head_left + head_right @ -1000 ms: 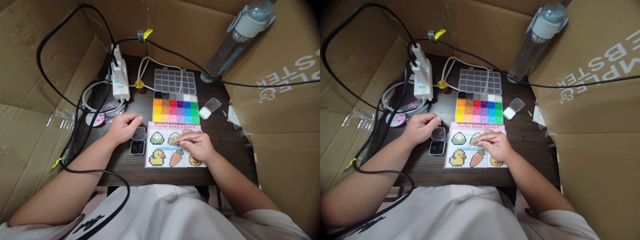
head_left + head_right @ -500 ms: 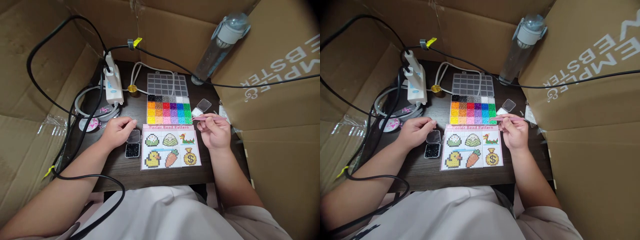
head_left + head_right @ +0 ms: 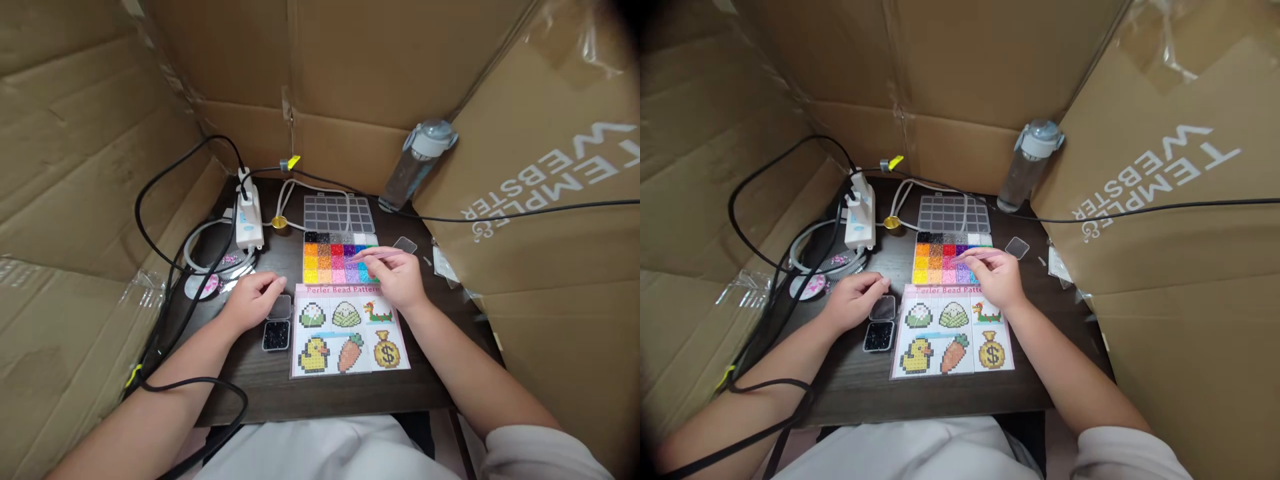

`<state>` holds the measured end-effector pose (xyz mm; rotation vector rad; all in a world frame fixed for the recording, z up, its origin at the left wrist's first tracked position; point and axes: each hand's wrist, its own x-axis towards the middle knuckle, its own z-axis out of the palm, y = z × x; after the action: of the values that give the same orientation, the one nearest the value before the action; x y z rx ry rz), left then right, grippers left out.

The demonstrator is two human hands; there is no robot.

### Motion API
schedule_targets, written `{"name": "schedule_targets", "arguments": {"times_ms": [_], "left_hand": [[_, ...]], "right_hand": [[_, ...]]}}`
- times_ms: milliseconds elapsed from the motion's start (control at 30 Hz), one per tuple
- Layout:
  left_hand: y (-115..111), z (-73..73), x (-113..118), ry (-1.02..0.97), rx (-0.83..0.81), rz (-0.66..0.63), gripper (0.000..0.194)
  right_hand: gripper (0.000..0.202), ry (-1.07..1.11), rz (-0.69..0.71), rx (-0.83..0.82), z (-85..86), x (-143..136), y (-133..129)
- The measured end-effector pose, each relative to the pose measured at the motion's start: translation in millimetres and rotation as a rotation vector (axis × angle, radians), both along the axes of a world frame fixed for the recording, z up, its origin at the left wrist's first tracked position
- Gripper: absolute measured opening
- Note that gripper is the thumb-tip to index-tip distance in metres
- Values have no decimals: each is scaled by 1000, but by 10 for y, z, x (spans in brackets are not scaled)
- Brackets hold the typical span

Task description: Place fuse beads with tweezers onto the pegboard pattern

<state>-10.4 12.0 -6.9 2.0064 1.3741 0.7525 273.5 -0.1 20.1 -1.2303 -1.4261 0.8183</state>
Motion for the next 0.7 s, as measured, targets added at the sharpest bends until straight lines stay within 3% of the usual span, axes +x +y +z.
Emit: {"name": "schedule_targets", "arguments": {"times_ms": [167, 333, 700], "left_hand": [[-1, 2, -19, 3, 6, -11, 42], [0, -4, -23, 5, 7, -29, 41], [-4, -3, -23, 11, -12, -23, 42]], "right_hand": [[18, 90, -110, -51, -192, -351, 115], [20, 76, -152, -82, -418, -460, 72], [19, 48, -149, -92, -421, -432, 69]]}}
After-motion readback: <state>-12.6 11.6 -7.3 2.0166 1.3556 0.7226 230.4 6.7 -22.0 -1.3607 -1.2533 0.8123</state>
